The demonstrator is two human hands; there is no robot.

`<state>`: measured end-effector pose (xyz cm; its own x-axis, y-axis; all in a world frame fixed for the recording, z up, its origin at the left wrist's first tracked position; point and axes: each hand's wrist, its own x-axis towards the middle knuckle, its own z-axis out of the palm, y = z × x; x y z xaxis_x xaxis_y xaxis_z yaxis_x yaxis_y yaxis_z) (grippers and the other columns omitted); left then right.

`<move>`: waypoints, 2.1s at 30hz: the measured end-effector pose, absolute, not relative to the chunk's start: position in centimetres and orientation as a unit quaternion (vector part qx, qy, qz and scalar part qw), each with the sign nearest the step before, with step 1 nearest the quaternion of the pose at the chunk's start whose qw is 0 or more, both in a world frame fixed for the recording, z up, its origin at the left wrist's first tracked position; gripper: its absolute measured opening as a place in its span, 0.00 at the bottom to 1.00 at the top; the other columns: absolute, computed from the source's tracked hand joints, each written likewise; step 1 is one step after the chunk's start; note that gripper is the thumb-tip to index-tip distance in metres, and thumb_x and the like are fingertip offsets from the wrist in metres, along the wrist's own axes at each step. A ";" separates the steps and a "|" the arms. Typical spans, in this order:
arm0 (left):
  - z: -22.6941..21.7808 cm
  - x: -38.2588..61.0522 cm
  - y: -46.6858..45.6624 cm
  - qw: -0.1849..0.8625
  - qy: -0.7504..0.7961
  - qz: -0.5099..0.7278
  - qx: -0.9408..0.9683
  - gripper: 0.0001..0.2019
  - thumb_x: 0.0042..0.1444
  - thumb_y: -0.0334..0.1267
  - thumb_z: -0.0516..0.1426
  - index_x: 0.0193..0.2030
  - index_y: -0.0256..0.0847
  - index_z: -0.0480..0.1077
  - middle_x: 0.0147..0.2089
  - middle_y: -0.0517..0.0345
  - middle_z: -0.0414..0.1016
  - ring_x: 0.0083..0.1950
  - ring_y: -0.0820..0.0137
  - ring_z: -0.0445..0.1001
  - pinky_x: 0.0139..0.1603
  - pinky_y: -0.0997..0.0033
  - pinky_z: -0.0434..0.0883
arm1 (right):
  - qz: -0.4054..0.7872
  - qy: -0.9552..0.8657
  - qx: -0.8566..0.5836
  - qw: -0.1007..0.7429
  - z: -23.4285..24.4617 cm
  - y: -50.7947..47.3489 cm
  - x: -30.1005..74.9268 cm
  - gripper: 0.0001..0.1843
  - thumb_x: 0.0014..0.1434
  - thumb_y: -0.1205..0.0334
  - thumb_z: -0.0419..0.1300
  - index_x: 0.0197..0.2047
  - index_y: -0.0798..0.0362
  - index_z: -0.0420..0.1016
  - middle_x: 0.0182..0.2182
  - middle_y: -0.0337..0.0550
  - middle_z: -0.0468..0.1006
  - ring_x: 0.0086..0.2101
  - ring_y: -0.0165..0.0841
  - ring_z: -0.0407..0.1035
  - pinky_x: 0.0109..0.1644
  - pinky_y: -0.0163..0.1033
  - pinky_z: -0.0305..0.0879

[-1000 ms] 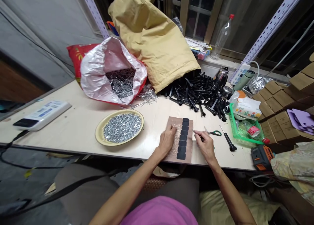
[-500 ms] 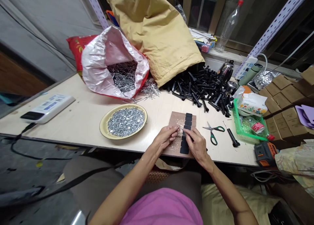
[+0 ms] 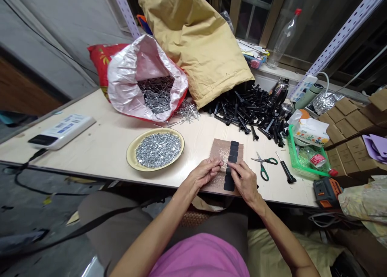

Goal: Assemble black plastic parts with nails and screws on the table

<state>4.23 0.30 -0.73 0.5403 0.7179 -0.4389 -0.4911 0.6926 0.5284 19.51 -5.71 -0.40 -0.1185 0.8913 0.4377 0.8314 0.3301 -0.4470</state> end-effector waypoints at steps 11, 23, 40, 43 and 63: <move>-1.1 4.1 -0.1 0.855 0.332 0.355 0.182 0.14 0.35 0.29 0.70 0.22 0.33 0.67 0.21 0.63 0.69 0.16 0.88 0.55 0.13 0.89 0.53 | 0.036 -0.762 -0.577 0.290 -0.7 -6.0 19.8 0.16 0.64 0.66 0.50 0.47 0.48 0.77 0.31 0.41 0.73 0.31 0.28 0.71 0.33 0.30 0.66; -0.9 5.6 -1.0 0.853 0.355 0.370 0.095 0.10 0.47 0.23 0.63 0.21 0.33 0.66 0.20 0.63 0.66 0.16 0.87 0.58 0.15 0.90 0.60 | 0.042 -0.747 -0.588 0.307 -1.5 -6.3 19.3 0.16 0.65 0.66 0.48 0.46 0.50 0.77 0.31 0.42 0.73 0.31 0.29 0.71 0.33 0.30 0.65; -2.5 6.5 -3.8 0.651 0.468 0.495 0.335 0.20 0.42 0.54 0.63 0.30 0.36 0.70 0.25 0.61 0.73 0.21 0.78 0.70 0.24 0.77 0.72 | 0.012 -0.742 -0.628 0.234 -1.3 -7.1 18.7 0.13 0.64 0.65 0.50 0.45 0.48 0.75 0.32 0.42 0.75 0.30 0.29 0.70 0.28 0.31 0.57; -2.5 6.1 -3.7 0.659 0.473 0.466 0.354 0.20 0.41 0.53 0.64 0.29 0.36 0.71 0.24 0.62 0.73 0.20 0.76 0.71 0.23 0.76 0.72 | -0.018 -0.745 -0.623 0.237 -1.2 -7.2 18.6 0.12 0.65 0.64 0.51 0.39 0.51 0.75 0.31 0.42 0.76 0.31 0.29 0.70 0.29 0.32 0.57; -2.8 4.3 -2.6 0.595 0.405 0.411 0.559 0.12 0.53 0.48 0.57 0.28 0.41 0.68 0.17 0.68 0.67 0.14 0.79 0.60 0.19 0.78 0.60 | 0.007 -0.779 -0.588 0.215 -0.3 -6.6 19.3 0.15 0.67 0.61 0.46 0.35 0.53 0.72 0.29 0.43 0.75 0.30 0.30 0.69 0.32 0.32 0.60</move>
